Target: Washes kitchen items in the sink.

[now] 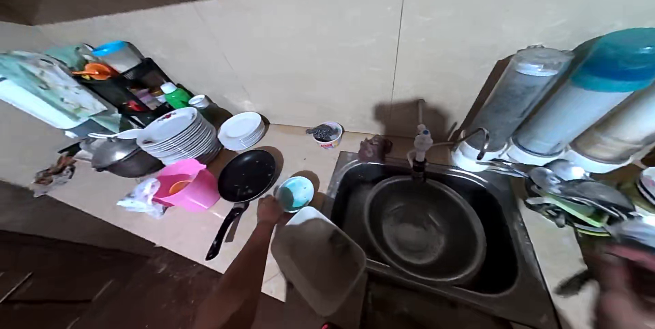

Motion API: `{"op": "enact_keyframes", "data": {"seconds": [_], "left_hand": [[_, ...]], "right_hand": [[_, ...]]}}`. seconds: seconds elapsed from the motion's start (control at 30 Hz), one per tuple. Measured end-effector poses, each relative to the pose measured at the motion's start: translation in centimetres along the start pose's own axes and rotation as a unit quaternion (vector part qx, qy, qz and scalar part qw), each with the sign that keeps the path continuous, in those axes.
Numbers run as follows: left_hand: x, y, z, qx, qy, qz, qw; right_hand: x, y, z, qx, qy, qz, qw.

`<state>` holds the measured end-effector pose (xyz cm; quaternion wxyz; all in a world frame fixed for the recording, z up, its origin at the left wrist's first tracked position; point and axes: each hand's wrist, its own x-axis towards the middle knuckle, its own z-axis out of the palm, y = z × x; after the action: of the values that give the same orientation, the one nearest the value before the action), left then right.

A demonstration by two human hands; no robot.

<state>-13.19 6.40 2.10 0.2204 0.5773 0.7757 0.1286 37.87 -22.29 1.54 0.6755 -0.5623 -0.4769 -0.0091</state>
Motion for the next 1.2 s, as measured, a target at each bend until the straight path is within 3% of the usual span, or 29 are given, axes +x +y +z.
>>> {"op": "enact_keyframes", "data": {"seconds": [0.1,0.17,0.27,0.33,0.43,0.53,0.57,0.7,0.8,0.9,0.97,1.1,1.2], "left_hand": [[-3.0,2.2,-1.6,-0.030,0.066,0.144,0.987],[-6.3,4.5,-2.3,-0.117,-0.006,0.208,0.971],[-10.7,7.1,-3.0,-0.282,-0.230,0.162,0.917],[-11.6,7.4,-3.1,-0.392,-0.246,0.110,0.879],[-8.8,5.7,-3.0,-0.493,-0.193,0.075,0.845],[-5.0,2.5,-3.7,-0.497,-0.157,0.072,0.850],[-3.8,1.4,-4.0,-0.490,-0.155,0.066,0.855],[0.2,-1.7,-4.1,-0.348,-0.126,0.071,0.926],[1.5,-0.9,-4.5,-0.059,-0.118,0.127,0.983],[1.5,2.2,-3.8,0.169,-0.121,0.130,0.969],[2.2,3.7,-3.0,0.254,-0.123,0.120,0.952],[3.8,5.1,-0.9,0.312,-0.117,0.118,0.935],[3.4,6.0,-0.3,0.342,-0.120,0.133,0.923]], "right_hand": [[-2.1,-6.6,11.2,0.013,-0.092,0.031,0.995],[-3.6,-9.5,18.5,0.035,-0.158,0.029,0.986],[-5.9,-12.8,27.9,0.108,-0.266,0.035,0.957],[-7.3,-14.5,32.8,0.121,-0.294,0.038,0.948],[-9.0,-16.0,36.6,0.073,-0.338,0.017,0.938],[-9.2,-15.3,37.8,0.010,-0.320,-0.073,0.945],[-8.6,-14.9,37.8,-0.019,-0.328,-0.063,0.942],[-3.4,-13.7,38.6,-0.146,-0.433,0.107,0.883],[-1.5,-11.1,41.1,-0.225,-0.511,0.182,0.810],[-1.8,-8.5,43.8,-0.244,-0.565,0.213,0.759],[-2.4,-7.1,45.2,-0.204,-0.578,0.213,0.761],[-2.9,-6.5,46.9,-0.147,-0.589,0.192,0.771],[-3.2,-7.8,47.0,-0.167,-0.582,0.236,0.760]]}}
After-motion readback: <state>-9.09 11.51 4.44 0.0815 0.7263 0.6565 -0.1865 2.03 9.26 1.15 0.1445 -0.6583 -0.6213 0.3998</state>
